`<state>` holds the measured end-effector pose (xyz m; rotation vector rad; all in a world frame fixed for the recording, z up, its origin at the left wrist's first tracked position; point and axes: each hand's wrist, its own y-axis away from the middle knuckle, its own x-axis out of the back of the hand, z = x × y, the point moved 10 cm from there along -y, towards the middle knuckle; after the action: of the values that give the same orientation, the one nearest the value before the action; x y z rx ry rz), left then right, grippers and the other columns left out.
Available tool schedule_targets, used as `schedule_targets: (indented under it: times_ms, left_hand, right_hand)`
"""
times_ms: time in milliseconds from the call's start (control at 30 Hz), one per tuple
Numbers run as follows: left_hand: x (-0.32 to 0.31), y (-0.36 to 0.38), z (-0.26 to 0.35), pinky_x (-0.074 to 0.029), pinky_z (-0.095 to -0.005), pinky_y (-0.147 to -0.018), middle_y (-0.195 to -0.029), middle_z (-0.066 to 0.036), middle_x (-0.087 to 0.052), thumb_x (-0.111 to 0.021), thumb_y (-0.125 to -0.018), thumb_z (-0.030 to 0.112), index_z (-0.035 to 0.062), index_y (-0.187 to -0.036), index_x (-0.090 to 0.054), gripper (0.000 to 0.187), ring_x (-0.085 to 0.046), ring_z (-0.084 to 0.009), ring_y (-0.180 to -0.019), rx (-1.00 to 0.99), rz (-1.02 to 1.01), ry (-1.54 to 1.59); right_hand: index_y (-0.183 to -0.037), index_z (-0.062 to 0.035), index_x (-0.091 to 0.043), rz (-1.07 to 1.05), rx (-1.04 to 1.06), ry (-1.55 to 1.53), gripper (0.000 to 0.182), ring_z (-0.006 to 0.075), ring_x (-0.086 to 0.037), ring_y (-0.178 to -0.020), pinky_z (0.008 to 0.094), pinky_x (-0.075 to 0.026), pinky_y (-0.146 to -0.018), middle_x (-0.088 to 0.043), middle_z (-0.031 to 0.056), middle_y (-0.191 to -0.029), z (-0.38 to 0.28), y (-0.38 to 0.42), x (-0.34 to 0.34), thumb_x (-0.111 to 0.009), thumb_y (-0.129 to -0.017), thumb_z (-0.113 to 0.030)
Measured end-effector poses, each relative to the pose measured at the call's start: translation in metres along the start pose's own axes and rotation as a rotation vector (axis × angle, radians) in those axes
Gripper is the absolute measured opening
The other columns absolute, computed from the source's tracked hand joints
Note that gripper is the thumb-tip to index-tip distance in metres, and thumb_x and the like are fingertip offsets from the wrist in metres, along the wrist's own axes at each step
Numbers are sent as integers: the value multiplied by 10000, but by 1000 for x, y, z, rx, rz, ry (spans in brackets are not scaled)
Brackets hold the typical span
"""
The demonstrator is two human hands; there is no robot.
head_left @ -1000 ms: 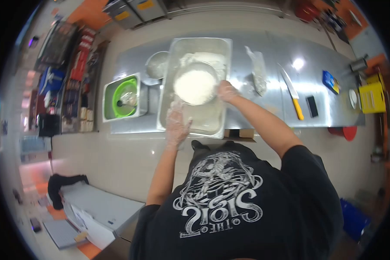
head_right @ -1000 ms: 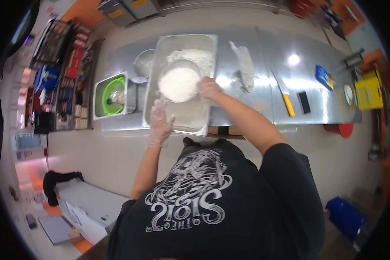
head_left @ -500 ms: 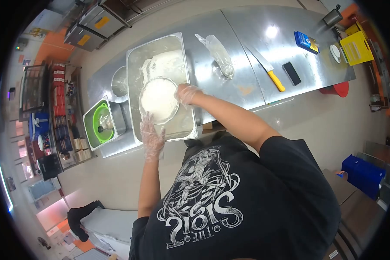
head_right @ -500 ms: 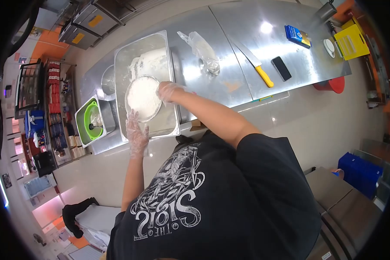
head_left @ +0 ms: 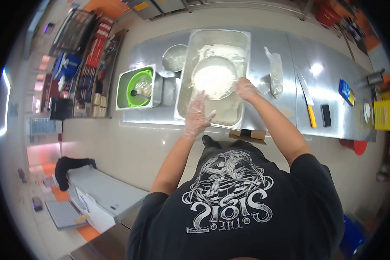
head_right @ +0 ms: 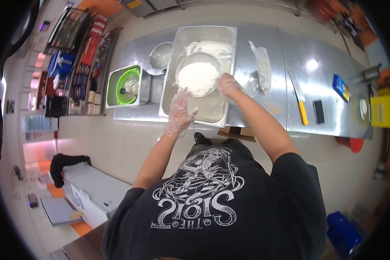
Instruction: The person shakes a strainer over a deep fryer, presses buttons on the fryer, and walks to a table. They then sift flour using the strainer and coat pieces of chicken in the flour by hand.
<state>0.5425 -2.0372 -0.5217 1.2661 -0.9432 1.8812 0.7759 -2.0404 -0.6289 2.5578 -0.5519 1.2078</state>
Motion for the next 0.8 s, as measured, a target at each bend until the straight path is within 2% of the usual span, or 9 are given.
schedule_targets:
  times_ms: [100,200,267,333,400,500,600,700,800]
  left_hand:
    - [-2,-4,-3,-229,-470,-1199,-1560,-172,-341,-631,-901,433,21,-1475,-368,754,-298,-358,-1452,32,10,43]
    - [-4,-3,-8,-230,-455,-1200,-1540,-179,-371,-599,-920,476,10,-1455,-401,737,-311,-343,-1448,33,33,57]
    - [-3,-2,-10,-231,-441,-1202,-1531,-191,-385,-574,-928,519,-9,-1444,-421,754,-316,-333,-1450,44,34,71]
    - [-4,-1,-12,-233,-437,-1202,-1531,-188,-387,-572,-929,523,-7,-1448,-420,758,-317,-328,-1450,47,22,24]
    - [-5,-3,-8,-234,-438,-1201,-1528,-184,-390,-583,-924,512,0,-1451,-417,753,-318,-333,-1447,46,20,21]
    - [-2,-4,-10,-236,-447,-1199,-1521,-179,-396,-603,-916,493,14,-1449,-421,739,-318,-347,-1443,53,26,52]
    - [-7,-3,-10,-238,-451,-1197,-1520,-179,-397,-586,-919,510,8,-1436,-438,735,-320,-347,-1441,50,5,61]
    - [-5,-4,-10,-239,-455,-1195,-1516,-180,-402,-567,-927,520,-2,-1426,-445,733,-325,-349,-1438,41,-7,38]
    - [-12,-2,-10,-239,-464,-1192,-1511,-182,-407,-555,-934,522,-12,-1424,-443,733,-333,-349,-1432,35,-7,18]
  right_hand:
    - [-811,-3,-709,-349,288,211,221,378,-687,-781,463,-544,-677,-685,231,-809,1,-21,-27,-561,-828,-167]
    - [-835,54,-674,-162,181,89,389,431,-656,-755,500,-508,-712,-667,289,-819,5,-14,-6,-592,-881,-323]
    - [-851,57,-677,-320,60,2,391,435,-652,-754,498,-500,-705,-661,293,-811,-15,-1,20,-598,-888,-324]
    - [-847,39,-686,-287,-4,-38,345,422,-658,-761,483,-511,-704,-662,279,-806,-13,-3,21,-595,-874,-293]
    - [-823,2,-699,-70,-3,-22,259,392,-674,-776,455,-540,-707,-670,245,-804,4,-7,15,-585,-841,-230]
    - [-819,-1,-700,-267,94,74,266,406,-673,-799,461,-537,-720,-674,252,-840,4,-9,0,-586,-846,-240]
    - [-839,-3,-701,-106,306,273,269,419,-669,-836,469,-536,-751,-680,251,-892,1,-10,-12,-597,-843,-250]
    - [-858,0,-700,-237,-97,20,262,423,-663,-845,481,-532,-773,-675,262,-906,20,-11,-2,-596,-843,-240]
    - [-890,20,-689,-273,45,64,294,425,-667,-881,489,-530,-802,-670,283,-900,-3,-4,5,-591,-857,-255]
